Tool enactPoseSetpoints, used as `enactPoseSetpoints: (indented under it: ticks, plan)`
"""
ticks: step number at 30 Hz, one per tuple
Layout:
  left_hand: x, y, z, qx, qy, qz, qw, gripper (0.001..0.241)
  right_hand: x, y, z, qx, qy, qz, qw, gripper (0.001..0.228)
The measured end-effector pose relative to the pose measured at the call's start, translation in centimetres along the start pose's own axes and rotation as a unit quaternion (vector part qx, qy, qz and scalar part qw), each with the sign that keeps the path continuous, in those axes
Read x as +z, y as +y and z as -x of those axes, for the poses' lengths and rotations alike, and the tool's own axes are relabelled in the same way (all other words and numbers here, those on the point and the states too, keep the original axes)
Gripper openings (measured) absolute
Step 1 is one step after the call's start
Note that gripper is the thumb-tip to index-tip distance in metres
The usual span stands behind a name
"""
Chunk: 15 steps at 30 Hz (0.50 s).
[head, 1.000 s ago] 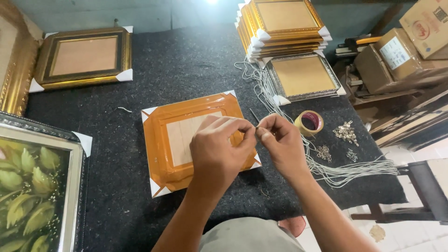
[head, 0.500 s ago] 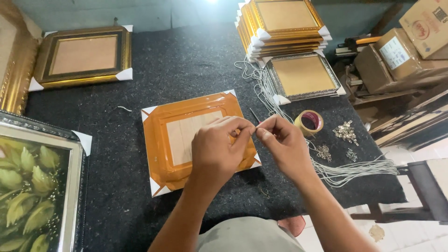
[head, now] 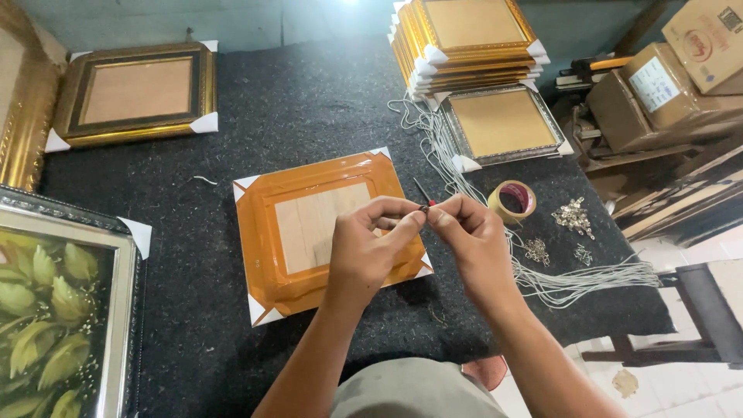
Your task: Attaching hanging hooks and string to the back of a picture frame using a manual screwdriver.
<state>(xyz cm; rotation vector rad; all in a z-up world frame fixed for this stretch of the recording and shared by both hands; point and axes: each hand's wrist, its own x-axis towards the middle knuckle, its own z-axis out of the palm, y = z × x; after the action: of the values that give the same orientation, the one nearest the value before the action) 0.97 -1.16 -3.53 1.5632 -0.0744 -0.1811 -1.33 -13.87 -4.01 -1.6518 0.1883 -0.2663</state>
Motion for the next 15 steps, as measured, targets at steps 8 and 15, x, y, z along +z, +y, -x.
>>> enactPoseSetpoints:
  ticks: [8, 15]
  plan:
    - [0.3, 0.4, 0.3, -0.076, -0.003, 0.149, 0.986, 0.018, -0.2, -0.6, 0.2, 0.01, -0.036, 0.045, 0.998, 0.017]
    - [0.9, -0.2, 0.5, -0.086, 0.016, 0.152, 0.984, 0.014, -2.2, -0.3, 0.7, 0.058, -0.008, 0.073, 0.996, 0.02]
